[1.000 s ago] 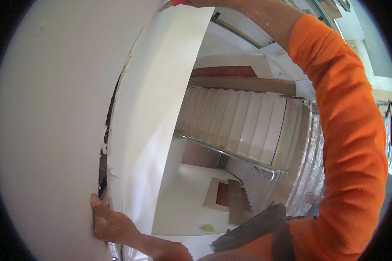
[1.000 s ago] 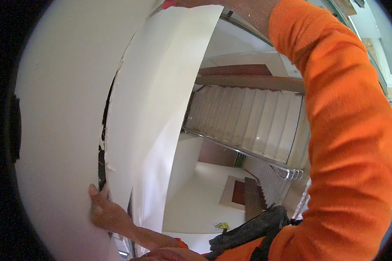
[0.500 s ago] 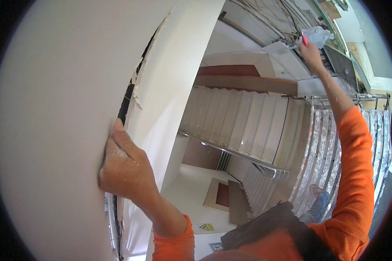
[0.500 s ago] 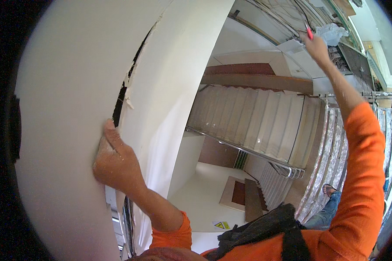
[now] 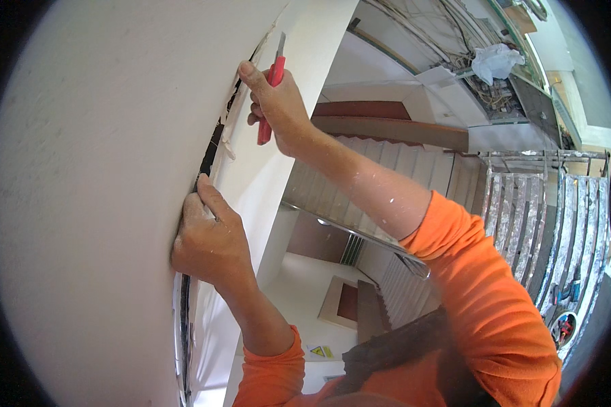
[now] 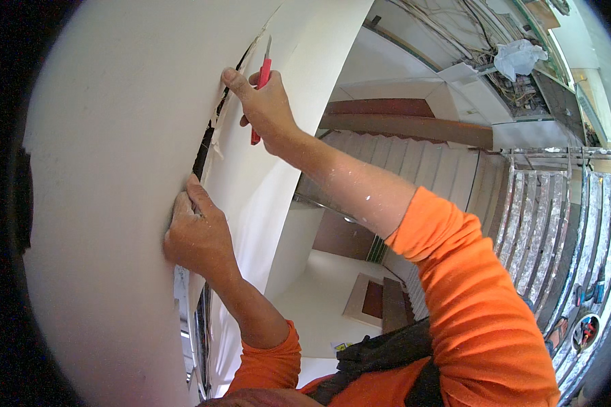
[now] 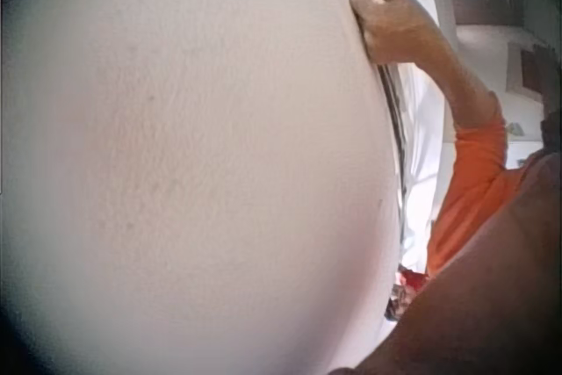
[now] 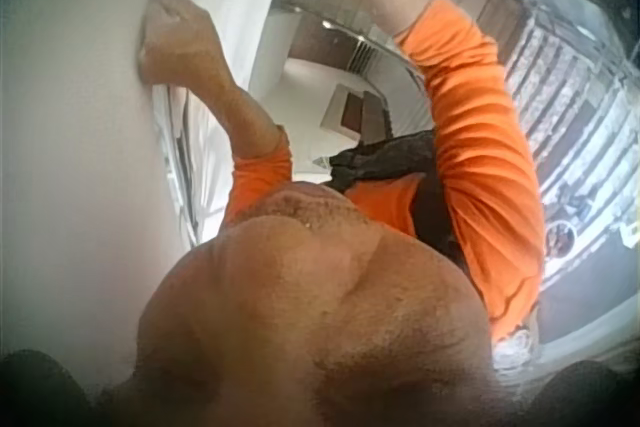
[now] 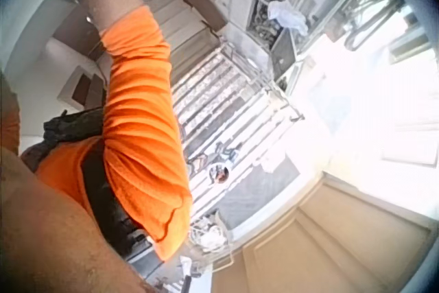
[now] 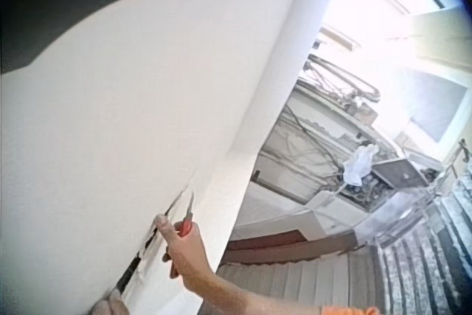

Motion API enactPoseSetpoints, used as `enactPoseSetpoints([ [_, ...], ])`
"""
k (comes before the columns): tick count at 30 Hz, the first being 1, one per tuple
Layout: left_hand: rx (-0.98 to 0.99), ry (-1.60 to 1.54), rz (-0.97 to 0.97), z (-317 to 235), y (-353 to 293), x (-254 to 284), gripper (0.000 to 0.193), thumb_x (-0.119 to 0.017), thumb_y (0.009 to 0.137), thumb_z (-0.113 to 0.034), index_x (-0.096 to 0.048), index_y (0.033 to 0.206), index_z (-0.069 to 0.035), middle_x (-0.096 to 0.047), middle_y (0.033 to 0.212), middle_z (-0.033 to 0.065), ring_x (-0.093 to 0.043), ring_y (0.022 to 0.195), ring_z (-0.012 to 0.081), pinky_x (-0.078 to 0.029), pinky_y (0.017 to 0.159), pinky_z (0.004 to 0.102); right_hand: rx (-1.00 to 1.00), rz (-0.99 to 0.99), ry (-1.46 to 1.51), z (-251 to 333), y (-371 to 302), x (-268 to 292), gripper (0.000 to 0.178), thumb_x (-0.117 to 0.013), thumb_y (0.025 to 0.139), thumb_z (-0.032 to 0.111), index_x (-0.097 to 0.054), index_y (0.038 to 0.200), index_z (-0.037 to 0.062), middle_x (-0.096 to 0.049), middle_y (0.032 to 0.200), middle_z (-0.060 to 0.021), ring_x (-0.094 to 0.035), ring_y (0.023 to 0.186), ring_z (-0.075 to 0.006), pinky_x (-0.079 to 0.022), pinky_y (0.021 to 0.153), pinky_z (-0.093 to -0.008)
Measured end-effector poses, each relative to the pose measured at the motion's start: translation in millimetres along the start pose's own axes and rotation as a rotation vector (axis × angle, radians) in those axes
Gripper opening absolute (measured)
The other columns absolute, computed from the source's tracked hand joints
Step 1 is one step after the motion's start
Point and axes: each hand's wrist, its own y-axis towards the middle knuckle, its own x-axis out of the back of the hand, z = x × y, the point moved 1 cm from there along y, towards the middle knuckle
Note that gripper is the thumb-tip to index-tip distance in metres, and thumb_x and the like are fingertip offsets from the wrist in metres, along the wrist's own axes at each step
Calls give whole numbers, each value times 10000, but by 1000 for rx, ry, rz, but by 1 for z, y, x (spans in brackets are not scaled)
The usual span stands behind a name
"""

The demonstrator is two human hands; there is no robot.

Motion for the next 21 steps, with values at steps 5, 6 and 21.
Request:
enactPoseSetpoints([
  [5, 9, 6, 11, 0, -2, -1, 385, -622, 1016, -358, -781, 805, -79, -743, 679, 87, -683, 519, 262, -508, 525, 392, 19, -59, 70, -4, -8, -12, 463, -654, 1005, 441, -508, 993, 1, -558, 755, -79, -595, 614, -166, -514, 512, -329],
  [6, 4, 7, 15, 0, -1, -1, 384, -620, 1017, -357, -782, 805, -81, -744, 679, 82, -687, 522, 257, -513, 531, 389, 21, -76, 38, -3, -9, -12, 444, -652, 1010, 414, -516, 973, -7, -578, 748, -92, -599, 606, -177, -514, 517, -342],
  [21, -64, 77, -29, 5, 0, -4, 360, -630, 1002, -353, -794, 822, -88, -746, 702, 112, -695, 531, 312, -528, 523, 426, -25, -63, 52, 0, 6, -7, 172, -611, 903, 124, -514, 797, 30, -562, 622, -83, -487, 443, -167, -429, 418, -359],
])
